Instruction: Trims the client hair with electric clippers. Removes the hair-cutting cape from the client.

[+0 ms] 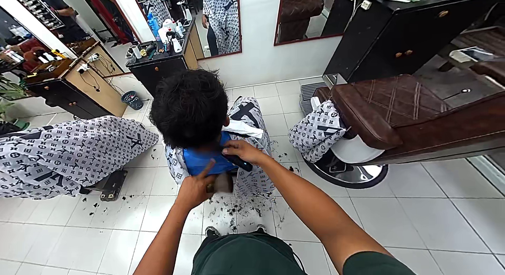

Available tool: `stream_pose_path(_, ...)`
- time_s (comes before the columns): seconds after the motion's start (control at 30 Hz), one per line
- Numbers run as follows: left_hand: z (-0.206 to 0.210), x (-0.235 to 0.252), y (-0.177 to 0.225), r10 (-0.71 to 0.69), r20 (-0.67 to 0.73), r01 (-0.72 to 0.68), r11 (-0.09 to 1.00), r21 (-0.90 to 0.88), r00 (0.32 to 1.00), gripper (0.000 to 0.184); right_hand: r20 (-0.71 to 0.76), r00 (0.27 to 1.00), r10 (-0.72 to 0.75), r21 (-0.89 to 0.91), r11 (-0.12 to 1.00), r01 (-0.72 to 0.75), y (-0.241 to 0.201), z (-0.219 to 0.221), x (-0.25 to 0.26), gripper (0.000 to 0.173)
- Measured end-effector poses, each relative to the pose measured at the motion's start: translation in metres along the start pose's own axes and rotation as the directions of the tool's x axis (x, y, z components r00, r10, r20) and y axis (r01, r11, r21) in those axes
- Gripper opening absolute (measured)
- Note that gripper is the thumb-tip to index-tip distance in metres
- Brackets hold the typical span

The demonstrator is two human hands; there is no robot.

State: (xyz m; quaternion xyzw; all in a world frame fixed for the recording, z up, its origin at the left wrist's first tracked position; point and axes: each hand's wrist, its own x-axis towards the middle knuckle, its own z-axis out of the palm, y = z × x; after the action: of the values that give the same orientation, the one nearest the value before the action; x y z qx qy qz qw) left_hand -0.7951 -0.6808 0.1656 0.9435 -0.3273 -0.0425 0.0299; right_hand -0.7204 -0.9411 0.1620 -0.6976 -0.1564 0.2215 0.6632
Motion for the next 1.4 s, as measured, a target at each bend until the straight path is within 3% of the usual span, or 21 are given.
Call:
stream_pose_path(0.07, 0.01, -0.013, -0.015, 0.26, -0.362, -0.299, 0.953, -0.055, 0.895, 0.043, -0.034, 0.999, 0.016, -0.087, 0.996, -0.019, 0.009, -0.008, -0.026, 0.033)
stream_pose_path(0.1, 0.011, -0.018, -0.018, 0.2, -0.471, -0.295, 0.946, -0.137, 0.859, 0.042, -0.102, 0.994, 0.037, -0.049, 0.998, -0.043, 0.017, -0.011, -0.041, 0.032)
stream_pose_path(0.17, 0.009, -0.019, -0.014, -0.24, -0.534, -0.12, 0.825, -0.552, 0.811, 0.037, -0.273, 0.958, 0.086, 0.195, 0.98, -0.032, 0.037, -0.01, -0.071, 0.03)
stream_pose_path(0.23, -0.002, 0.008, 0.002, -0.645, -0.286, -0.011, 0.396, -0.918, 0.709, 0.036, -0.358, 0.924, 0.133, 0.46, 0.887, 0.051, 0.052, -0.005, -0.095, 0.032)
stream_pose_path(0.27, -0.008, 0.024, 0.011, -0.666, -0.072, 0.064, 0.178, -0.982, 0.742, 0.037, -0.371, 0.914, 0.163, 0.544, 0.836, 0.072, 0.058, -0.001, -0.103, 0.033)
stream_pose_path(0.3, -0.012, 0.039, 0.019, -0.567, 0.137, 0.194, 0.041, -0.98, 0.812, 0.037, -0.38, 0.904, 0.197, 0.595, 0.8, 0.076, 0.062, 0.005, -0.11, 0.035)
stream_pose_path(0.37, -0.014, 0.065, 0.037, -0.211, 0.398, 0.418, 0.058, -0.907, 0.893, 0.037, -0.382, 0.89, 0.25, 0.626, 0.778, 0.051, 0.068, 0.018, -0.122, 0.042)
stream_pose_path(0.43, -0.016, 0.083, 0.054, -0.137, 0.338, 0.344, 0.017, -0.939, 0.931, 0.033, -0.379, 0.891, 0.251, 0.618, 0.785, 0.042, 0.072, 0.028, -0.133, 0.046)
stream_pose_path(0.5, -0.016, 0.094, 0.058, -0.308, 0.224, 0.144, -0.26, -0.955, 0.925, 0.037, -0.402, 0.883, 0.241, 0.593, 0.804, 0.051, 0.07, 0.034, -0.146, 0.045)
stream_pose_path(0.57, -0.018, 0.095, 0.048, -0.314, 0.349, 0.15, -0.516, -0.844, 0.883, 0.046, -0.43, 0.867, 0.251, 0.561, 0.827, 0.039, 0.064, 0.04, -0.157, 0.057)
stream_pose_path(0.63, -0.018, 0.073, 0.041, -0.094, 0.386, 0.297, -0.48, -0.825, 0.918, 0.047, -0.411, 0.873, 0.264, 0.456, 0.888, -0.054, 0.058, 0.04, -0.167, 0.061)
stream_pose_path(0.7, -0.028, 0.046, 0.043, 0.119, 0.315, 0.336, -0.261, -0.905, 0.942, 0.035, -0.431, 0.839, 0.333, 0.228, 0.94, -0.255, 0.054, 0.038, -0.168, 0.062)
stream_pose_path(0.8, -0.027, 0.024, 0.054, 0.35, 0.287, 0.339, -0.097, -0.936, 0.892, 0.033, -0.587, 0.735, 0.341, -0.233, 0.798, -0.556, 0.041, 0.06, -0.154, 0.063)
stream_pose_path(0.87, -0.007, 0.024, 0.048, 0.294, 0.376, 0.354, 0.128, -0.927, 0.879, 0.033, -0.713, 0.688, 0.135, -0.351, 0.781, -0.517, 0.03, 0.1, -0.144, 0.059)
stream_pose_path(0.93, 0.007, 0.017, 0.031, 0.11, 0.44, 0.369, 0.39, -0.844, 0.891, 0.046, -0.857, 0.484, -0.176, -0.391, 0.835, -0.388, 0.034, 0.141, -0.129, 0.058)
stream_pose_path(0.97, 0.004, 0.008, 0.023, 0.074, 0.435, 0.359, 0.451, -0.817, 0.898, 0.051, -0.891, 0.382, -0.244, -0.391, 0.841, -0.375, 0.036, 0.152, -0.12, 0.056)
stream_pose_path(1.0, -0.004, -0.003, 0.016, 0.089, 0.407, 0.324, 0.461, -0.826, 0.909, 0.051, -0.91, 0.358, -0.211, -0.352, 0.848, -0.396, 0.033, 0.156, -0.114, 0.057)
stream_pose_path(1.13, 0.007, -0.032, -0.008, 0.192, 0.353, 0.304, 0.245, -0.921, 0.916, 0.038, -0.782, 0.62, 0.06, -0.337, 0.796, -0.502, 0.018, 0.179, -0.1, 0.062)
stream_pose_path(1.2, 0.029, -0.037, -0.024, 0.059, 0.375, 0.361, 0.168, -0.917, 0.925, 0.039, -0.822, 0.564, -0.086, -0.34, 0.868, -0.363, 0.018, 0.21, -0.086, 0.06)
stream_pose_path(1.3, 0.031, -0.062, -0.042, 0.023, 0.274, 0.273, -0.203, -0.94, 0.961, 0.038, -0.863, 0.501, -0.065, -0.217, 0.943, -0.252, 0.002, 0.235, -0.061, 0.067)
stream_pose_path(1.4, 0.023, -0.089, -0.047, 0.015, 0.188, 0.166, -0.541, -0.825, 0.982, 0.046, -0.718, 0.696, 0.01, -0.222, 0.944, -0.243, -0.011, 0.254, -0.042, 0.078)
